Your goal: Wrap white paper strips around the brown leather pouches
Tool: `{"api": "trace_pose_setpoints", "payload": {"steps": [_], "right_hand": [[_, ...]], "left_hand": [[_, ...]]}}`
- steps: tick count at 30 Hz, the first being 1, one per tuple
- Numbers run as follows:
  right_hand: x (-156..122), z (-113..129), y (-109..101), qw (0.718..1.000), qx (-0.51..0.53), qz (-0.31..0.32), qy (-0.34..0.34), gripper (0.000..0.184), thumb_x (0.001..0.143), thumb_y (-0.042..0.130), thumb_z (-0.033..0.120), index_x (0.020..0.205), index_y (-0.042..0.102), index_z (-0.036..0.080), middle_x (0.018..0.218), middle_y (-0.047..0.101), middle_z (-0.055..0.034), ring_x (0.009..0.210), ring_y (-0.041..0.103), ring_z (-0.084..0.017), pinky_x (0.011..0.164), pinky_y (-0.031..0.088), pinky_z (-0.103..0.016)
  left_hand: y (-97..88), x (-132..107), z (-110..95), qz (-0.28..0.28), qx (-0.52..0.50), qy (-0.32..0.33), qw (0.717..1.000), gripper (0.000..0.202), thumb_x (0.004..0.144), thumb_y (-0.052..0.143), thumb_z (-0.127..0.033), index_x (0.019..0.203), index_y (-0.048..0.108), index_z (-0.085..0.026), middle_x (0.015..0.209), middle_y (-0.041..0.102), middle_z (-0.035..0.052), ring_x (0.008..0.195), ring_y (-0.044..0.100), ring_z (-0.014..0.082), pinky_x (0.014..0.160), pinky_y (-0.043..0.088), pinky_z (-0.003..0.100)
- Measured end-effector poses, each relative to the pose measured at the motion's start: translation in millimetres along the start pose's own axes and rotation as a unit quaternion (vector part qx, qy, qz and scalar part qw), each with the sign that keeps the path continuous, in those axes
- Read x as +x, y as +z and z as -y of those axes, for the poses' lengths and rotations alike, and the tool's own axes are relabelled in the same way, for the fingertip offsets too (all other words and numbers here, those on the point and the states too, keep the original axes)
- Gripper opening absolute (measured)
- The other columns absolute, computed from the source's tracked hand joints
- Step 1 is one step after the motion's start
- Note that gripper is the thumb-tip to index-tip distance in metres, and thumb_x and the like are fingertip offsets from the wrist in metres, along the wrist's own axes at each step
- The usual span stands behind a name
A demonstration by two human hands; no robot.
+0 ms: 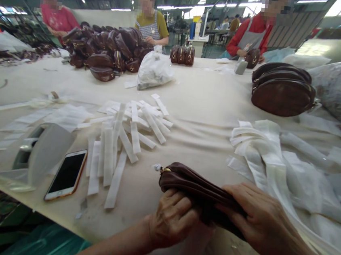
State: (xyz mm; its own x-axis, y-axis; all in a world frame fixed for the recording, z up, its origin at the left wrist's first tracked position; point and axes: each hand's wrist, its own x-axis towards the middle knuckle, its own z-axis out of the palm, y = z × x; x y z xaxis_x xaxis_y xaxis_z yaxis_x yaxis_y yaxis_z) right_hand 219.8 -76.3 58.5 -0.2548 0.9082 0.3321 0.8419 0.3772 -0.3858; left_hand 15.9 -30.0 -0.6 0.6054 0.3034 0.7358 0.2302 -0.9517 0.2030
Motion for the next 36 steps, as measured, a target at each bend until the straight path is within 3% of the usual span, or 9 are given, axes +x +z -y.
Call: {"api": "trace_pose_setpoints", "payload": {"steps": [7, 21, 36], "right_hand": [[-2.3, 1.3, 2.7, 1.0, -0.002, -0.015, -0.002, 0.012, 0.087, 0.049, 0.023, 0.082, 0.059, 0.02, 0.066, 0.063, -0.0008, 0.059, 0.059, -0.015, 0.052, 0.045, -0.025], [-5.8, 6.6, 3.6, 0.999, 0.004, -0.046, -0.005, 0.013, 0.083, 0.048, 0.017, 0.084, 0.06, 0.021, 0.067, 0.064, -0.0006, 0.058, 0.06, -0.013, 0.053, 0.047, -0.022], [-10.9, 6.9, 4.0, 1.0, 0.027, -0.012, -0.006, 0.005, 0.086, 0.053, 0.022, 0.087, 0.058, 0.021, 0.069, 0.063, -0.0001, 0.061, 0.059, -0.013, 0.055, 0.045, -0.023]], "left_hand": [[-5.8, 6.1, -1.2, 0.017, -0.007, 0.0, 1.0, 0.029, 0.091, 0.042, -0.012, 0.063, 0.05, -0.015, 0.059, 0.049, 0.0013, 0.058, 0.043, 0.0134, 0.057, 0.033, 0.027], [-9.7, 16.0, -5.9, 0.056, 0.036, 0.002, 0.998, 0.036, 0.095, 0.034, -0.013, 0.061, 0.047, -0.017, 0.058, 0.049, 0.0008, 0.054, 0.044, 0.0137, 0.05, 0.028, 0.029], [2.1, 16.1, -3.2, -0.058, 0.03, 0.031, 0.997, 0.041, 0.092, 0.042, -0.012, 0.052, 0.049, -0.015, 0.05, 0.05, 0.0017, 0.049, 0.042, 0.0129, 0.051, 0.032, 0.028]]}}
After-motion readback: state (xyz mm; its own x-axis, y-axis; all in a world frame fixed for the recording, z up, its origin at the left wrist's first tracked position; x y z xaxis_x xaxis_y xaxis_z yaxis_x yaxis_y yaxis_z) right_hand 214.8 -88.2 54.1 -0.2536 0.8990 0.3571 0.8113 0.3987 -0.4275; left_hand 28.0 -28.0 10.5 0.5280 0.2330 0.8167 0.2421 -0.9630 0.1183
